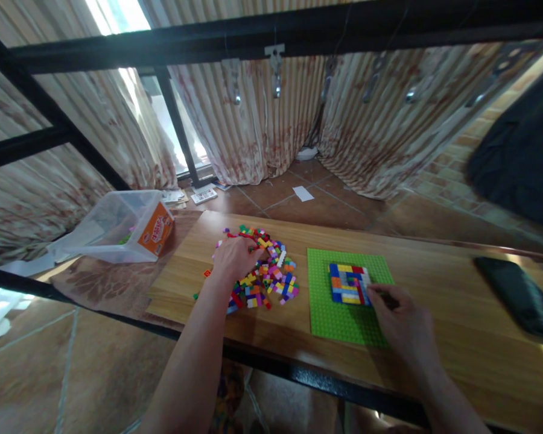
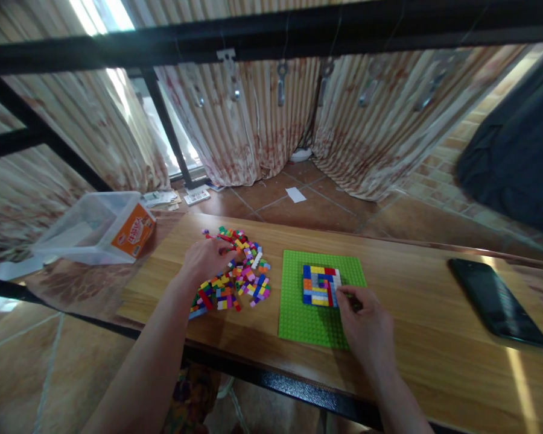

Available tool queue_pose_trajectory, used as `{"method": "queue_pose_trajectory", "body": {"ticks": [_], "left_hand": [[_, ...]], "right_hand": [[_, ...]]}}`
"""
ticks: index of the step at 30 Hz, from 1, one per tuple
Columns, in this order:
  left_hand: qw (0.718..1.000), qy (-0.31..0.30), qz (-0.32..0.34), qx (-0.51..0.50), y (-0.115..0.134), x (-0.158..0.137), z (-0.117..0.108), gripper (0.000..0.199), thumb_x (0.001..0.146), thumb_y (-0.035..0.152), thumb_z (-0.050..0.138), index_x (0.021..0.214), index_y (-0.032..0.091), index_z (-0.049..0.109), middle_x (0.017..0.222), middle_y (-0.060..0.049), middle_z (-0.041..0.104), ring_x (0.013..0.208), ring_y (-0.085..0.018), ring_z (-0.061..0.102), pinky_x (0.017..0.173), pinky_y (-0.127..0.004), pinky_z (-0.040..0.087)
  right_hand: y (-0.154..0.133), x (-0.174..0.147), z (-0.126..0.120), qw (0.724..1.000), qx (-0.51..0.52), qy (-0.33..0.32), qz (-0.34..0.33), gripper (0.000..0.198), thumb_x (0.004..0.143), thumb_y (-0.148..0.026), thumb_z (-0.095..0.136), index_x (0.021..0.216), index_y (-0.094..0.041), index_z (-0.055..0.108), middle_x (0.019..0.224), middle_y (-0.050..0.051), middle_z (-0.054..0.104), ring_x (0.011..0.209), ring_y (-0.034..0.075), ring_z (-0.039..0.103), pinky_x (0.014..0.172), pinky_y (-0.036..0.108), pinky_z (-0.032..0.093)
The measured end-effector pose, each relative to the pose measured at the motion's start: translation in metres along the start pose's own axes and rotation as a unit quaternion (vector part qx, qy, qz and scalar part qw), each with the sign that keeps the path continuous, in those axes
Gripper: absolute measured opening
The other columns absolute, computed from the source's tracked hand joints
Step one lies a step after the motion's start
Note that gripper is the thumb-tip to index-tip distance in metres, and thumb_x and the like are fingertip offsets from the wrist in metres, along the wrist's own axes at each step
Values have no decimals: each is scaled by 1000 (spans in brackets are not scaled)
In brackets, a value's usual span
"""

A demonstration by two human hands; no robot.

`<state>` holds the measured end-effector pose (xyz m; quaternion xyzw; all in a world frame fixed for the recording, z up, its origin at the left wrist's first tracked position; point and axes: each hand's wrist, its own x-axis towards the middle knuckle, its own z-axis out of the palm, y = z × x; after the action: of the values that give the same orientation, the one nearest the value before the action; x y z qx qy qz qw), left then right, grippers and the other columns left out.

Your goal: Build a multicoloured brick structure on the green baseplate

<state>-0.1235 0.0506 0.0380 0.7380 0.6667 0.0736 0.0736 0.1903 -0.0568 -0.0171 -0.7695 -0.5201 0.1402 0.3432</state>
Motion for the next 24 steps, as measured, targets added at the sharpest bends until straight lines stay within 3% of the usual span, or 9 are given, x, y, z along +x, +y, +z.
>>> {"method": "queue_pose_trajectory", "body": {"ticks": [5, 16, 21, 24], "left_hand": [[1000, 15, -1, -2, 8, 7, 6, 31, 83, 32, 55, 106, 23, 72, 108, -11, 72, 97, -28, 66, 84, -35, 49], [1000, 18, 5, 16, 16, 12, 12, 20, 82, 24, 53, 86, 19, 72, 100, -13, 71, 95, -28, 65, 81, -34, 49], [998, 8, 21, -63, 12, 10, 4, 15, 78, 27, 59, 81, 19, 71, 92, -10, 72, 86, -26, 66, 75, -33, 48], [985, -16, 89, -147, 11, 8, 1, 10, 76, 24, 61, 79, 18, 69, 79, -6, 71, 74, -20, 64, 69, -28, 46]], "right_hand": [[-2, 0, -1, 1000, 3, 1, 4, 41, 77, -54, 53, 84, -18, 72, 76, 8, 71, 65, 21, 63, 61, 33, 47], [-4, -1, 0, 999, 31, 6, -1, 38, 78, -53, 55, 83, -18, 71, 77, 8, 71, 65, 20, 63, 62, 31, 48], [-3, -1, 0, 1000, 28, 3, -3, 36, 79, -51, 55, 84, -18, 71, 78, 8, 71, 66, 20, 63, 62, 31, 47], [-5, -2, 0, 1000, 28, 2, -4, 36, 79, -50, 54, 84, -18, 71, 80, 8, 71, 66, 20, 63, 63, 31, 46]]}}
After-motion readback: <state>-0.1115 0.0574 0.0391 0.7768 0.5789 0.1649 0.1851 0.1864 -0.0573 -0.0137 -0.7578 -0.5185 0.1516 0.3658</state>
